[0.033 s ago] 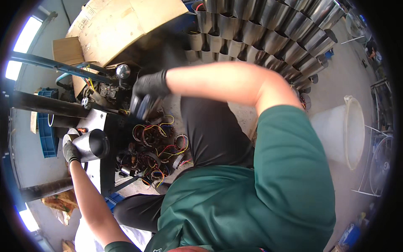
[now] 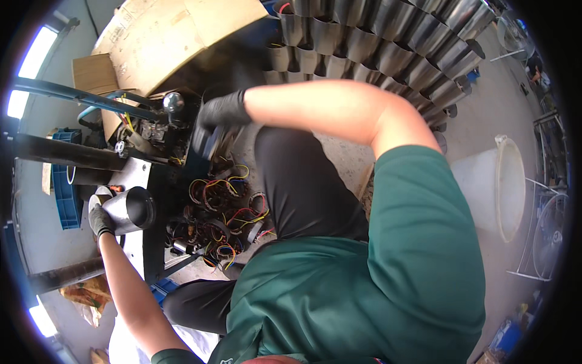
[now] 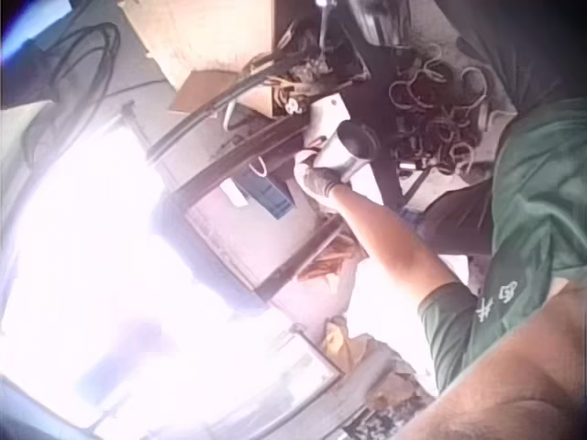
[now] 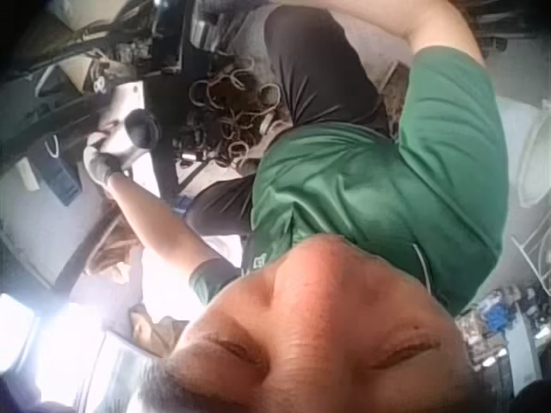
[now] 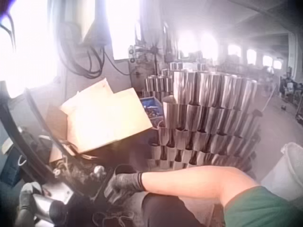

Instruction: Assembling a motor stator with wires and pressing it into a metal housing using a vertical press machine.

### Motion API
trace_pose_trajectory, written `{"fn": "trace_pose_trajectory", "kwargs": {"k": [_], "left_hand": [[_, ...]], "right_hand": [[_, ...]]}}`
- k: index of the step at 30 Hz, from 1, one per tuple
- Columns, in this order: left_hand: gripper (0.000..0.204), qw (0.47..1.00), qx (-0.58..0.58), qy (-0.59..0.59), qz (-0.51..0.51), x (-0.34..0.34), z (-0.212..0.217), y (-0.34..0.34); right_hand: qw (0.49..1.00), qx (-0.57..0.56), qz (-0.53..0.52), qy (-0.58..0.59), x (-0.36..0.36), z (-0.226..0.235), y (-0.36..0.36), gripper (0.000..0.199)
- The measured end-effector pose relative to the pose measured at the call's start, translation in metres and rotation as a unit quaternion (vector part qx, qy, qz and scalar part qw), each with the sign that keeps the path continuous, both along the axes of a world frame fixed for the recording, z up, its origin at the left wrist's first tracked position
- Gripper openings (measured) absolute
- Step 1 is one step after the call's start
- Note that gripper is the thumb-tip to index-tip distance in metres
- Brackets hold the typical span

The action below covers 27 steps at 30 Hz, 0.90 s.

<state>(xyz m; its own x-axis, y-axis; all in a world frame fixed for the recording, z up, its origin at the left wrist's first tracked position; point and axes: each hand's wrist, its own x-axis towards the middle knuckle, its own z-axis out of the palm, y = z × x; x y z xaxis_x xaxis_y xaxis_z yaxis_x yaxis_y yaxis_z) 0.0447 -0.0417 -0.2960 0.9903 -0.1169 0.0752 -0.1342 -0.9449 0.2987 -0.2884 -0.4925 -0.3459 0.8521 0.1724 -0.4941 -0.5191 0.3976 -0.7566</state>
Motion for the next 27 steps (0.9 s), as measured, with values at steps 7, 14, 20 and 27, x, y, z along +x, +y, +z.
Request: {"fn": "trace_pose_trajectory", "kwargs": {"k": [7,14,20,27], "left_hand": [[0.059,0.999,0.012,-0.032,-0.023,0.030,-0.012,-0.052],[0.054,0.998,0.005,-0.056,0.016,0.016,0.014,0.003],[0.050,0.996,-0.083,-0.038,-0.011,0.022,-0.007,-0.023],[0.049,0.993,-0.112,-0.022,-0.001,0.026,0.000,-0.003]], "right_hand": [[0.073,-0.907,0.352,-0.217,-0.198,-0.285,-0.196,0.012],[0.709,-0.670,0.093,0.199,-0.274,-0.311,-0.054,0.035],[0.549,-0.774,0.311,-0.047,-0.348,-0.390,-0.042,0.012],[0.725,-0.620,0.216,0.208,-0.306,-0.313,-0.093,0.030]]}}
